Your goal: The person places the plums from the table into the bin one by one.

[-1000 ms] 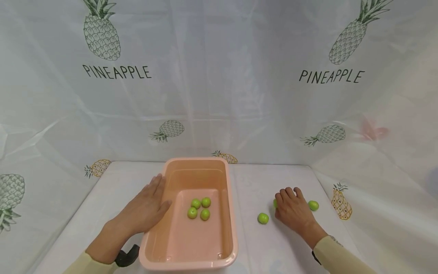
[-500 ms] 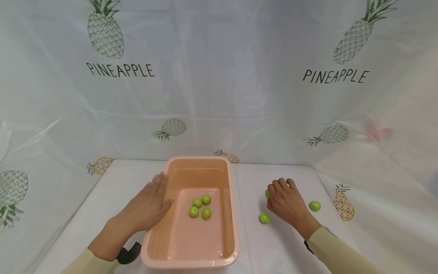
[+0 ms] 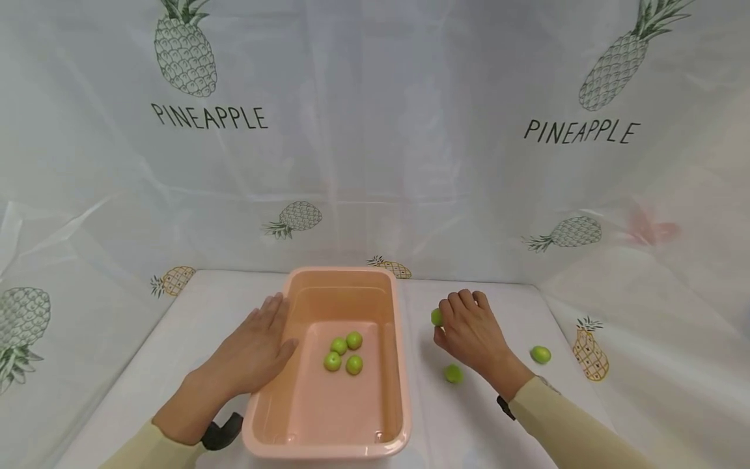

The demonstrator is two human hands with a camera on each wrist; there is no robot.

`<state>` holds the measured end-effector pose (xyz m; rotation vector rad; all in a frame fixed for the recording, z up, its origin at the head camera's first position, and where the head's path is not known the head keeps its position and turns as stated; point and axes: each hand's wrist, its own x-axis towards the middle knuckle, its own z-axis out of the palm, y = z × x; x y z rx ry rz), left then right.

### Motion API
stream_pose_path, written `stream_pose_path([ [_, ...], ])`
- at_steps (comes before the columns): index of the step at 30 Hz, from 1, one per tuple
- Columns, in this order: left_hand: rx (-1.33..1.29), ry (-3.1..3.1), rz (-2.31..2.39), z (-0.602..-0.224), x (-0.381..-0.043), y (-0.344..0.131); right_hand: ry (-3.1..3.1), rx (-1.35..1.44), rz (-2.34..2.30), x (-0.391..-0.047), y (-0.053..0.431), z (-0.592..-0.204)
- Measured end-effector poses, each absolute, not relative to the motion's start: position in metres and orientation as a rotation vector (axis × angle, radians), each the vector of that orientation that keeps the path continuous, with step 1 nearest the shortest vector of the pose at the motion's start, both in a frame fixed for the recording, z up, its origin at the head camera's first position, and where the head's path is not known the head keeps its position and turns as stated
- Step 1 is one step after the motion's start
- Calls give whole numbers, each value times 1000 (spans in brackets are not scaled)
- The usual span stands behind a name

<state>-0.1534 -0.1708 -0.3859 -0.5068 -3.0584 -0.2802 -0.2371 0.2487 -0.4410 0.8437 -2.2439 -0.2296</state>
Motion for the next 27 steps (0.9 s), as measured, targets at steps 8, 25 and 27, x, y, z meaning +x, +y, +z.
stream_pose_path([
  [8, -508, -3068, -289, -384, -153, -169, -2225, 823, -79, -234, 213, -406],
  [25, -508, -3068, -306, -383, -152, -170, -2347, 1042, 91, -200, 118, -381],
  [27, -508, -3065, -305, -383, -152, -170, -2396, 1075, 108, -195, 111, -382],
])
